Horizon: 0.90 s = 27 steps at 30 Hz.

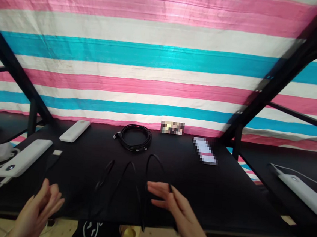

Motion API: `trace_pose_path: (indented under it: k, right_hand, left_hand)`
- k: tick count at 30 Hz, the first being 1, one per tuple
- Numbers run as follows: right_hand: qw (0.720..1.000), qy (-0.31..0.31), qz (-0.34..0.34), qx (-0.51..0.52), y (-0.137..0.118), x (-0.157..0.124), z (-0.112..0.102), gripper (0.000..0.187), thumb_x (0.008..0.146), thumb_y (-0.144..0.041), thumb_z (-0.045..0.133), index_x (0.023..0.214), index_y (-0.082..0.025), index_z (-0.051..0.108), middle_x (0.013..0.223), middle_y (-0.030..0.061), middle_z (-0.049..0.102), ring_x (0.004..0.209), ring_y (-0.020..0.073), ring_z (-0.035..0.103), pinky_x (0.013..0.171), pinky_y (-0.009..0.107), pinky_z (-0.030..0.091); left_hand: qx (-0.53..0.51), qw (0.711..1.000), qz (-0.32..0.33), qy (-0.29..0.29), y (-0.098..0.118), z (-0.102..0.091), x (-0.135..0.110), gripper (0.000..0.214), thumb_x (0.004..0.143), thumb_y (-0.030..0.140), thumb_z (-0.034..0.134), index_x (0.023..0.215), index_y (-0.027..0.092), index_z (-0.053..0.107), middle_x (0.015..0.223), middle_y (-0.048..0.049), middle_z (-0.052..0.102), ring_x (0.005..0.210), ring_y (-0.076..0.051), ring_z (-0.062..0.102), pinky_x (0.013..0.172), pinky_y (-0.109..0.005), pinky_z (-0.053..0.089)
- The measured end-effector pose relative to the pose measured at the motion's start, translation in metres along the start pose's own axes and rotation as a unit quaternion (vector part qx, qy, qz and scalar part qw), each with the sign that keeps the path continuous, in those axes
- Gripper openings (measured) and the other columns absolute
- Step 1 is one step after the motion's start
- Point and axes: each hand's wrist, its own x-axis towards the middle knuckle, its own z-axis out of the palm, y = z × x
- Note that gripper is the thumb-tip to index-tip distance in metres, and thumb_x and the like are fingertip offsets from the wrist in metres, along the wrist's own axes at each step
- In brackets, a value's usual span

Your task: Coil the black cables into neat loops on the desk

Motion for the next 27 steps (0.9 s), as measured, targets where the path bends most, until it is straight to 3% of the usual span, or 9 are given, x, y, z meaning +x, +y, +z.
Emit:
trace_pose_path:
  k: [2, 5, 7, 9, 12, 14, 16, 21, 27]
  right_hand:
    - [0.997, -0.068, 0.025, 0.033, 0.005, 0.005, 0.018, 0.037, 0.096, -0.046, 0.038, 0.117, -0.025, 0.062, 0.119, 0.0123, 0.065, 0.111, 0.0260, 0.060, 0.095, 0.048, 0.046]
    - [0.987, -0.136, 0.029, 0.085, 0.013, 0.009, 0.030, 0.035, 0.098, -0.041, 0.037, 0.121, -0.024, 0.057, 0.081, 0.0055, 0.071, 0.083, 0.0194, 0.069, 0.094, 0.047, 0.046]
    - [0.983, -0.125, 0.027, 0.129, 0.018, 0.011, 0.028, 0.034, 0.097, -0.042, 0.039, 0.120, -0.023, 0.056, 0.061, -0.0026, 0.060, 0.059, 0.0145, 0.067, 0.080, 0.041, 0.054]
    - [0.985, -0.072, 0.028, 0.154, 0.022, 0.012, 0.022, 0.034, 0.096, -0.044, 0.041, 0.117, -0.023, 0.057, 0.062, -0.0040, 0.054, 0.052, 0.0127, 0.063, 0.061, 0.032, 0.056]
    - [0.993, 0.005, 0.011, 0.116, 0.024, 0.013, 0.016, 0.035, 0.096, -0.046, 0.040, 0.114, -0.024, 0.061, 0.091, 0.0054, 0.064, 0.088, 0.0193, 0.066, 0.073, 0.034, 0.056]
    - [0.997, 0.008, -0.001, 0.071, 0.023, 0.014, 0.018, 0.037, 0.096, -0.046, 0.038, 0.116, -0.025, 0.062, 0.119, 0.0083, 0.061, 0.115, 0.0216, 0.056, 0.099, 0.040, 0.044]
    - [0.999, -0.019, -0.006, 0.046, 0.022, 0.015, 0.025, 0.038, 0.097, -0.046, 0.036, 0.120, -0.026, 0.060, 0.134, 0.0072, 0.053, 0.125, 0.0220, 0.047, 0.110, 0.042, 0.031]
    - [0.994, -0.093, 0.030, 0.043, 0.014, 0.017, 0.048, 0.040, 0.098, -0.047, 0.033, 0.119, -0.027, 0.059, 0.126, 0.0076, 0.061, 0.122, 0.0219, 0.051, 0.110, 0.045, 0.026]
    - [0.984, -0.142, 0.062, 0.084, 0.008, 0.017, 0.064, 0.038, 0.099, -0.046, 0.030, 0.120, -0.024, 0.052, 0.105, 0.0089, 0.071, 0.102, 0.0193, 0.063, 0.095, 0.040, 0.041]
  left_hand:
    - [-0.082, 0.994, -0.074, -0.008, 0.004, 0.003, -0.006, 0.065, 0.041, 0.075, 0.072, 0.044, 0.019, 0.040, 0.038, 0.0079, 0.036, 0.039, -0.006, 0.042, 0.064, -0.023, 0.055]
    - [-0.185, 0.974, -0.130, -0.017, 0.014, 0.003, -0.012, 0.060, 0.063, 0.063, 0.069, 0.045, 0.018, 0.034, 0.035, 0.0080, 0.032, 0.036, -0.005, 0.036, 0.062, -0.018, 0.053]
    - [-0.229, 0.963, -0.142, -0.006, 0.020, 0.000, -0.013, 0.055, 0.078, 0.055, 0.060, 0.047, 0.018, 0.034, 0.034, 0.0077, 0.030, 0.034, -0.005, 0.034, 0.061, -0.017, 0.053]
    - [-0.247, 0.957, -0.150, 0.001, 0.024, -0.003, -0.012, 0.052, 0.086, 0.050, 0.052, 0.049, 0.018, 0.034, 0.034, 0.0075, 0.028, 0.032, -0.006, 0.031, 0.061, -0.017, 0.053]
    - [-0.233, 0.958, -0.164, -0.028, 0.026, -0.006, -0.012, 0.045, 0.082, 0.051, 0.057, 0.054, 0.018, 0.042, 0.040, 0.0059, 0.039, 0.037, -0.007, 0.040, 0.057, -0.020, 0.052]
    - [-0.235, 0.955, -0.156, -0.098, 0.023, -0.004, -0.014, 0.040, 0.076, 0.056, 0.060, 0.063, 0.019, 0.052, 0.040, 0.0050, 0.041, 0.040, -0.010, 0.041, 0.049, -0.022, 0.047]
    - [-0.250, 0.943, -0.136, -0.171, 0.019, -0.003, -0.018, 0.040, 0.073, 0.059, 0.061, 0.071, 0.019, 0.057, 0.038, 0.0042, 0.039, 0.044, -0.013, 0.042, 0.048, -0.023, 0.043]
    - [-0.254, 0.932, -0.105, -0.235, 0.007, -0.002, -0.022, 0.034, 0.076, 0.054, 0.061, 0.069, 0.021, 0.054, 0.039, 0.0020, 0.041, 0.062, -0.019, 0.050, 0.063, -0.030, 0.044]
    - [-0.230, 0.939, -0.017, -0.255, 0.000, 0.005, -0.019, 0.036, 0.081, 0.053, 0.058, 0.064, 0.022, 0.052, 0.037, 0.0022, 0.040, 0.065, -0.018, 0.047, 0.068, -0.026, 0.039]
